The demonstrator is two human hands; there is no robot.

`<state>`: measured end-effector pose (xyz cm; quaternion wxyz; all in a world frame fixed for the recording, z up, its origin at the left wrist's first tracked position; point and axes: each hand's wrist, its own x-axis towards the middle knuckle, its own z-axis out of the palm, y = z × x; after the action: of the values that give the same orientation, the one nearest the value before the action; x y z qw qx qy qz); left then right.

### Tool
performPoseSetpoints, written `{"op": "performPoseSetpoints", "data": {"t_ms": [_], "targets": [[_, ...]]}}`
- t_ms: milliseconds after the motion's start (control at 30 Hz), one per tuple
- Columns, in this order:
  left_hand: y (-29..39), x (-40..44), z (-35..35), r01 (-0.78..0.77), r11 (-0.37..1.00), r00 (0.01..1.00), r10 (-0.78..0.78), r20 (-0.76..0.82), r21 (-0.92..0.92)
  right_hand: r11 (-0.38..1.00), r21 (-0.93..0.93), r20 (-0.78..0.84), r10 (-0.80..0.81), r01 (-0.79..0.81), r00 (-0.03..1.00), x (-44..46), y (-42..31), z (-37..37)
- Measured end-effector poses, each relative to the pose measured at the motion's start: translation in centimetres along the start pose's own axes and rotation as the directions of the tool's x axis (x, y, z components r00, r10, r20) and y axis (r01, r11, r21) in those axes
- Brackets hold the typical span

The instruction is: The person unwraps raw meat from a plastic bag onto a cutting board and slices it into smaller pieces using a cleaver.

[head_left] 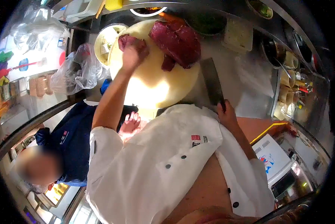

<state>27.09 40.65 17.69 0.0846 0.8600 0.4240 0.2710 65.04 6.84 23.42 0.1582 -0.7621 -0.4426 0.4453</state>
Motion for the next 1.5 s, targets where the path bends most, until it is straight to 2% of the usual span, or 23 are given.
{"op": "performPoseSetpoints", "data": {"t_ms": [67,133,300,367,400,467,500,533,567,667,733,800,833,867,933,967,1033,1133,1200,1267,1367,1467,1500], "targets": [[4.4,-2.5,2.1,0.185,0.966,0.962,-0.141,0.233,-0.181,1.000,-0.017,-0.012,-0.013,0.012,1.000,-0.2,-0.5,-0.1],[7.5,-4.6,5.5,0.323,0.936,0.903,-0.259,0.343,-0.142,0.999,-0.036,-0.022,-0.032,0.031,0.999,-0.2,-1.4,-0.2],[11.2,-6.3,8.6,0.492,0.870,0.851,-0.479,0.216,-0.010,0.998,-0.039,-0.028,-0.056,0.055,0.998,0.1,-2.1,-0.2],[10.0,-7.4,10.2,0.474,0.848,0.878,-0.433,0.205,-0.236,0.993,-0.046,-0.056,-0.114,0.111,0.992,0.2,-1.6,-0.1],[10.4,-6.4,8.1,0.473,0.850,0.878,-0.436,0.196,-0.231,0.987,-0.048,-0.086,-0.160,0.157,0.983,0.2,-1.3,0.1],[11.5,-4.1,1.6,0.712,0.677,0.685,-0.609,0.400,-0.189,0.992,-0.048,-0.057,-0.120,0.117,0.991,-0.1,-0.9,0.0],[8.3,-5.7,3.4,0.733,0.556,0.676,-0.659,0.330,-0.392,0.996,-0.051,-0.032,-0.070,0.069,0.997,-0.2,-0.6,0.1],[8.4,-4.5,1.5,0.500,0.665,0.811,-0.584,0.031,-0.555,0.996,-0.049,-0.029,-0.074,0.073,0.997,-0.4,-0.3,0.2],[6.7,-4.9,1.1,0.500,0.667,0.812,-0.583,0.030,-0.552,1.000,0.000,-0.023,-0.027,0.027,0.999,-0.7,0.2,0.7],[-0.1,-4.9,1.4,0.768,0.443,0.584,-0.780,0.224,-0.463,0.999,0.031,-0.031,-0.006,0.007,1.000,-0.9,2.0,1.7],[1.0,-3.7,0.8,0.724,0.342,0.564,-0.794,0.227,-0.600,0.999,0.016,-0.043,-0.031,0.031,0.999,-0.8,1.7,1.9],[1.9,-2.4,1.1,0.737,0.488,0.646,-0.713,0.274,-0.467,1.000,-0.013,-0.024,0.017,-0.017,1.000,-0.9,0.6,1.8],[1.6,-1.7,3.1,0.819,0.533,0.568,-0.805,0.169,-0.213,1.000,-0.021,-0.024,0.012,-0.013,1.000,-0.7,1.2,1.9],[1.3,-1.5,4.7,0.885,0.452,0.465,-0.869,0.170,-0.110,0.999,-0.032,-0.023,0.032,-0.032,0.999,-0.3,2.4,2.4],[4.6,-0.1,4.7,0.873,0.472,0.478,-0.878,-0.030,0.122,0.998,-0.048,-0.029,0.037,-0.038,0.999,0.1,2.0,2.2],[3.6,-1.0,6.8,0.829,0.531,0.547,-0.835,-0.055,0.177,0.998,-0.045,-0.050,-0.044,0.042,0.998,-0.2,1.6,1.9],[5.3,-1.2,6.1,0.775,0.632,0.626,-0.772,-0.112,-0.022,0.991,-0.045,-0.072,-0.130,0.127,0.989,-0.7,0.6,1.3],[3.7,-2.1,8.1,0.597,0.795,0.749,-0.601,-0.279,-0.110,0.998,-0.053,-0.045,-0.040,0.038,0.998,-1.2,-0.2,0.7],[2.8,-1.1,6.5,0.672,0.721,0.699,-0.693,-0.178,-0.169,0.996,0.015,-0.002,0.089,-0.089,0.996,-1.6,-0.4,0.4],[2.3,1.2,3.9,0.585,0.735,0.702,-0.671,-0.240,-0.343,0.999,0.023,-0.029,0.024,-0.024,0.999,-2.0,-0.3,0.1],[-2.2,2.7,2.7,0.756,0.626,0.641,-0.768,0.019,-0.189,1.000,-0.008,-0.039,-0.021,0.021,0.999,-2.3,0.8,0.0],[-4.7,4.0,-0.4,0.776,0.631,0.577,-0.691,0.436,-0.027,0.999,-0.040,-0.006,0.000,0.000,1.000,-2.3,1.5,0.1],[-4.8,4.6,-0.9,0.719,0.688,0.594,-0.682,0.427,0.098,0.999,-0.035,0.018,0.012,-0.011,1.000,-2.1,1.4,0.1]]}}
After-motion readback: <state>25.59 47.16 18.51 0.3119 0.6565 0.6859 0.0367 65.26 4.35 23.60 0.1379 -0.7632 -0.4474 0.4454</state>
